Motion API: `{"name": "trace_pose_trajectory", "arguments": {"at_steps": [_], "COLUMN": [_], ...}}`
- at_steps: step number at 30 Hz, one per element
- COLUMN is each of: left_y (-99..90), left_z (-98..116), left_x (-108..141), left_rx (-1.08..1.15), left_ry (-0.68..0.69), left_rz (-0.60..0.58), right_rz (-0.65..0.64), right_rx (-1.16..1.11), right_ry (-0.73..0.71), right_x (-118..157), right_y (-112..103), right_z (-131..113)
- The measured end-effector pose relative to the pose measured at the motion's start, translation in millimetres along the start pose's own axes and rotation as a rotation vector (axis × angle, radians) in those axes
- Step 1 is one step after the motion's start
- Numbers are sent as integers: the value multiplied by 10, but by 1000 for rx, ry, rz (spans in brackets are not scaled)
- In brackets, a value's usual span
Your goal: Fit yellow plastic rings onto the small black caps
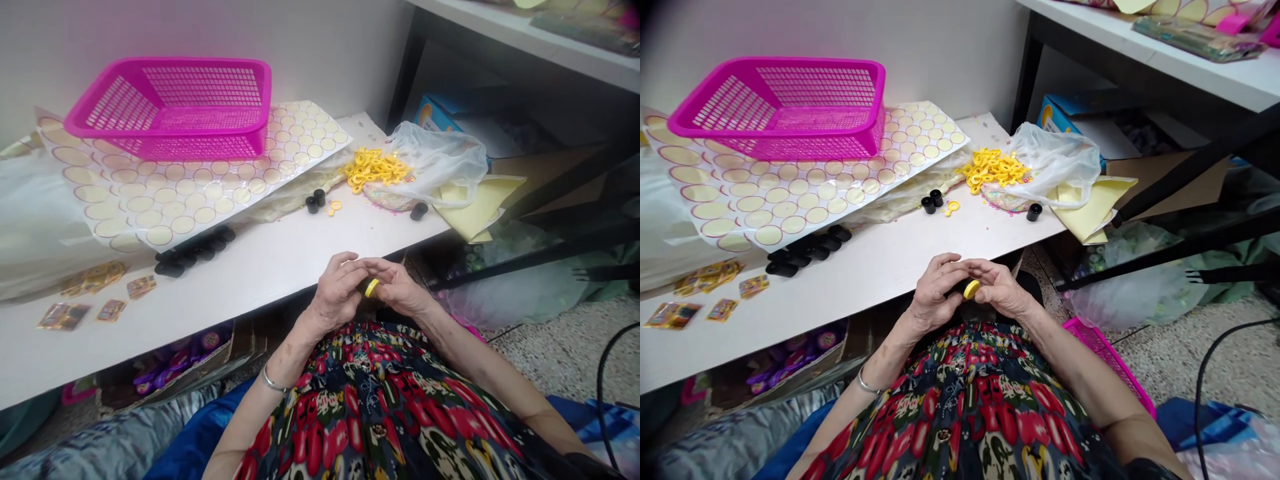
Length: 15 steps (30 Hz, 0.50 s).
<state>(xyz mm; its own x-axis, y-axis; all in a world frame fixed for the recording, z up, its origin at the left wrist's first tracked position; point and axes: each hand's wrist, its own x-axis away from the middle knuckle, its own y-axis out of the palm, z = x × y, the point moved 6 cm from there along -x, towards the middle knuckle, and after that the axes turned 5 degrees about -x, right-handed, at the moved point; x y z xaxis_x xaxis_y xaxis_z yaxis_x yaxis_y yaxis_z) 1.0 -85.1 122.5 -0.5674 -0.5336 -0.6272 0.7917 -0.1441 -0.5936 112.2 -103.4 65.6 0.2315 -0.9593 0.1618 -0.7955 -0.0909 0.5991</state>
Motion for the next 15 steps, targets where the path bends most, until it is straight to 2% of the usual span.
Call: {"name": "trace_pose_trajectory", "arguments": {"at_steps": [6,12,15], "left_y": [77,140,146], "left_z": [82,118,107], "left_x": [-43,-55,-32], "left_rx": [-35,3,-4], "left_ry": [89,110,68], "left_rz": [-22,-9,-6], "right_rz": [-107,-61,-41], "right_rx": [45,24,23], "right_ry": [2,-13,4], "right_x": [-13,-5,-1], "right_y": [54,38,24], "right_z": [3,38,58]}}
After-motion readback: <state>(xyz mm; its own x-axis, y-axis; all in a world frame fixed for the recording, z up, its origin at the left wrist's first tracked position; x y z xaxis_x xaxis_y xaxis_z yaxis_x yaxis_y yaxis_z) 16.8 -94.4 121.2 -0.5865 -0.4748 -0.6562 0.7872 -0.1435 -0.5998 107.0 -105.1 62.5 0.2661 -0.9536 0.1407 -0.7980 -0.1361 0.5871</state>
